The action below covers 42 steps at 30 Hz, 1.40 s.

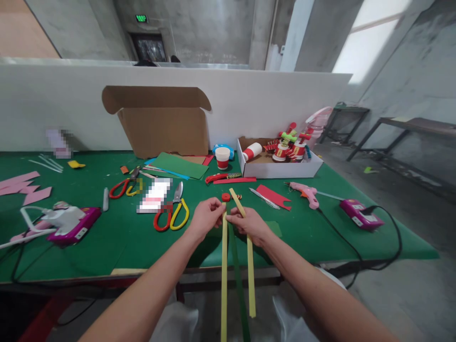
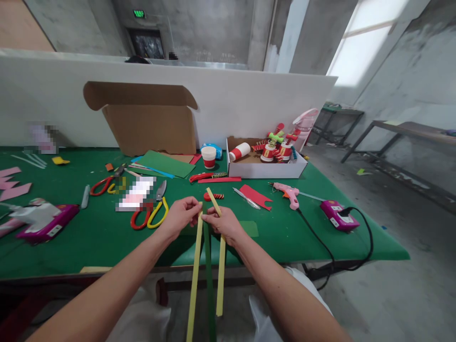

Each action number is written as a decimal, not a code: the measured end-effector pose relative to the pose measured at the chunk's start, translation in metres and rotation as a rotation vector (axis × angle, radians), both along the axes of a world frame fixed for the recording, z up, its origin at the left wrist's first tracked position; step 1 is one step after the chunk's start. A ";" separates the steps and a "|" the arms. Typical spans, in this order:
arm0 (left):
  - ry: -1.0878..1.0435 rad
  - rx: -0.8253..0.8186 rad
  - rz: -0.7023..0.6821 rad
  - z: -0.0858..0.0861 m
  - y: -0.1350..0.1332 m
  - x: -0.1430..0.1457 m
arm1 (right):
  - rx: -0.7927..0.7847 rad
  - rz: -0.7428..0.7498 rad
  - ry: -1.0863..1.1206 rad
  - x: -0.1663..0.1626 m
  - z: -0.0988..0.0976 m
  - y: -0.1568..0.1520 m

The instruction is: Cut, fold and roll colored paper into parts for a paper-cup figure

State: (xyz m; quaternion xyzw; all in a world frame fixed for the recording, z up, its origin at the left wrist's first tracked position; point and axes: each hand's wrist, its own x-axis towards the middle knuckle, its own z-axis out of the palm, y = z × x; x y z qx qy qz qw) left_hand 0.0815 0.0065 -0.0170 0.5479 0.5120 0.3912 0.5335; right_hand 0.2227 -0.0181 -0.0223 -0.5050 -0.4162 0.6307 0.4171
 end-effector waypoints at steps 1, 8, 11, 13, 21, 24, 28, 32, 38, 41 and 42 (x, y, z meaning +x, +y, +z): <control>-0.005 0.009 0.015 0.000 0.000 0.000 | -0.006 0.015 0.002 -0.001 0.000 0.000; -0.056 0.000 0.007 0.002 -0.006 0.003 | -0.005 -0.073 0.119 0.001 -0.002 0.002; 0.000 -0.074 -0.147 0.006 -0.017 0.005 | 0.035 -0.197 0.176 0.008 -0.002 0.009; 0.066 -0.122 -0.265 0.007 -0.025 0.007 | 0.060 -0.267 0.215 0.014 -0.002 0.014; -0.028 -0.159 -0.164 0.005 -0.034 0.019 | 0.094 -0.304 0.291 0.023 0.003 0.016; -0.131 -0.229 -0.124 0.003 -0.039 0.028 | 0.055 -0.279 0.297 0.015 0.002 0.010; -0.272 -0.381 -0.138 0.001 -0.049 0.040 | -0.047 -0.310 0.313 0.006 -0.002 0.005; -0.312 -0.488 -0.171 0.002 -0.057 0.044 | 0.044 -0.410 0.288 0.003 -0.003 0.006; -0.263 -0.476 -0.289 0.000 -0.061 0.043 | 0.076 -0.430 0.258 0.008 -0.005 0.009; -0.192 -0.336 -0.191 0.000 -0.058 0.039 | 0.074 -0.311 0.215 0.013 -0.008 0.009; -0.166 -0.283 -0.157 0.000 -0.056 0.036 | 0.086 -0.255 0.191 0.015 -0.008 0.009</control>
